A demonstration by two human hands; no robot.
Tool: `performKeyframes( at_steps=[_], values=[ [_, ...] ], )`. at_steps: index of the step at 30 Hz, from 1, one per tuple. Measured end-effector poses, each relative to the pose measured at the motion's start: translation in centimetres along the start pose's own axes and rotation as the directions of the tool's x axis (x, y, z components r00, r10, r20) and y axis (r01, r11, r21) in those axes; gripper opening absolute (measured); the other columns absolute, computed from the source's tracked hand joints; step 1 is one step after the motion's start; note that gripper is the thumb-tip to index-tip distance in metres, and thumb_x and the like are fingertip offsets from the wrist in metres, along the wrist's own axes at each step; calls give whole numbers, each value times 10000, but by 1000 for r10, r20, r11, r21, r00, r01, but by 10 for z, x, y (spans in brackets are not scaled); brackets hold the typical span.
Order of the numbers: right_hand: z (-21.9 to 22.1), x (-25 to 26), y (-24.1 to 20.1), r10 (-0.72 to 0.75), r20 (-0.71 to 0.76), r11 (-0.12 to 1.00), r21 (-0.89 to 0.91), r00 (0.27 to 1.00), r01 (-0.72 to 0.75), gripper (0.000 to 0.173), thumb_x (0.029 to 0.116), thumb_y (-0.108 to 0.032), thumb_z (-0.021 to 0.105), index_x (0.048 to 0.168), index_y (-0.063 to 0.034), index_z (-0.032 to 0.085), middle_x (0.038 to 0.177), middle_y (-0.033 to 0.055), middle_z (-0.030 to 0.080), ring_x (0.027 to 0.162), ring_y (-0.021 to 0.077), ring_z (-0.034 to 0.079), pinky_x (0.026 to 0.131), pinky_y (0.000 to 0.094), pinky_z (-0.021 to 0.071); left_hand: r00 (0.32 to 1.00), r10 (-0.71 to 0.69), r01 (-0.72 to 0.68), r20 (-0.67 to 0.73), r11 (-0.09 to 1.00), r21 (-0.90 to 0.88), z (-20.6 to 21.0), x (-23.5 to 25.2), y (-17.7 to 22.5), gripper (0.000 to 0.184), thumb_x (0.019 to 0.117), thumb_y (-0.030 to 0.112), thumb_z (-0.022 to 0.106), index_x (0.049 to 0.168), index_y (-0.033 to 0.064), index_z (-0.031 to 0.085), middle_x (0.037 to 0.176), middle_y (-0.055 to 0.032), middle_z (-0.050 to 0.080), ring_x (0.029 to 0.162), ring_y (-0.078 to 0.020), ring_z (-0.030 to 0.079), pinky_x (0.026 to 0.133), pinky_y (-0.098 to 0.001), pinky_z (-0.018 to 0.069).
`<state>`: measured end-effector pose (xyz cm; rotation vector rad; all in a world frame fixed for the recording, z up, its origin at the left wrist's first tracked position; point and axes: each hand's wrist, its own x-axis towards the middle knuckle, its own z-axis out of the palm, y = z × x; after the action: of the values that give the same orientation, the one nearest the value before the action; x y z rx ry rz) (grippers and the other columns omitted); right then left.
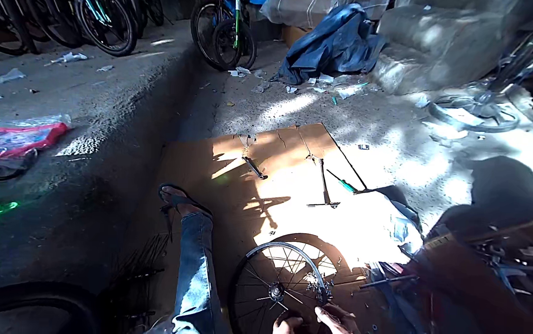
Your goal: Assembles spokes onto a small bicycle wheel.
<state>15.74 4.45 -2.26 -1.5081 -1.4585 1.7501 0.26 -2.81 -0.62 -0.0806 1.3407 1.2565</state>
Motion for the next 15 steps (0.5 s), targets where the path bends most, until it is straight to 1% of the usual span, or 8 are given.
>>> performKeyframes(
  at_steps=[3,5,7,8,10,12,14,15],
  values=[
    [1,-3,3,57,17,995,81,998,-58,193,936,-238,696,974,-58,752,1058,86,694,903,162,661,771,384,569,999,-27,25,-40,998,-57,14,11,-2,290,1085,162,404,1187,-58,562,923,-190,703,794,-276,706,742,-448,608],
    [3,-5,9,-29,3,997,69,1000,29,155,911,-186,708,962,-46,751,1054,84,703,930,137,664,804,347,569,996,-6,8,-86,1000,20,18,17,-4,377,1085,280,517,1233,-58,595,936,-194,715,819,-284,715,768,-465,611],
    [5,-4,21,-211,2,977,12,977,211,157,859,-163,740,915,-17,740,1104,131,688,1044,156,640,907,333,544,990,45,-24,-135,988,153,20,18,-6,338,985,213,709,1152,-72,637,899,-191,726,791,-272,722,765,-449,618],
    [5,-2,27,-279,5,960,3,960,279,175,848,-162,775,912,-4,736,1113,153,688,1085,185,634,945,351,536,989,56,-31,-140,983,182,20,17,-6,286,963,147,722,1121,-75,633,880,-187,721,762,-262,717,742,-431,618],
    [3,1,31,-291,-24,956,29,956,292,234,831,-152,805,986,-8,703,1043,112,690,999,169,662,878,342,573,991,47,-30,-122,990,137,19,15,-5,187,973,41,649,1110,-85,627,888,-205,726,753,-277,723,725,-430,623],
    [2,-5,18,-81,-129,983,151,988,100,386,833,-121,790,1147,4,602,1041,130,677,926,194,679,792,369,592,998,0,1,-59,1000,20,13,10,-2,166,1012,10,585,1136,-99,607,923,-229,729,788,-312,739,765,-447,635],
    [1,-5,15,191,-145,919,373,971,-125,555,899,-119,747,1369,3,478,1233,200,643,1069,268,677,889,437,591,999,-48,49,5,998,-42,1,7,0,161,1026,-4,562,1151,-102,590,941,-238,727,804,-324,745,793,-449,637],
    [1,-3,17,284,-100,863,460,954,-209,570,947,-150,713,1429,-4,447,1275,219,625,1090,297,673,898,464,588,998,-51,52,25,998,-29,-5,8,0,158,1016,-19,569,1145,-105,597,934,-236,726,801,-320,744,795,-449,637]
  ],
)
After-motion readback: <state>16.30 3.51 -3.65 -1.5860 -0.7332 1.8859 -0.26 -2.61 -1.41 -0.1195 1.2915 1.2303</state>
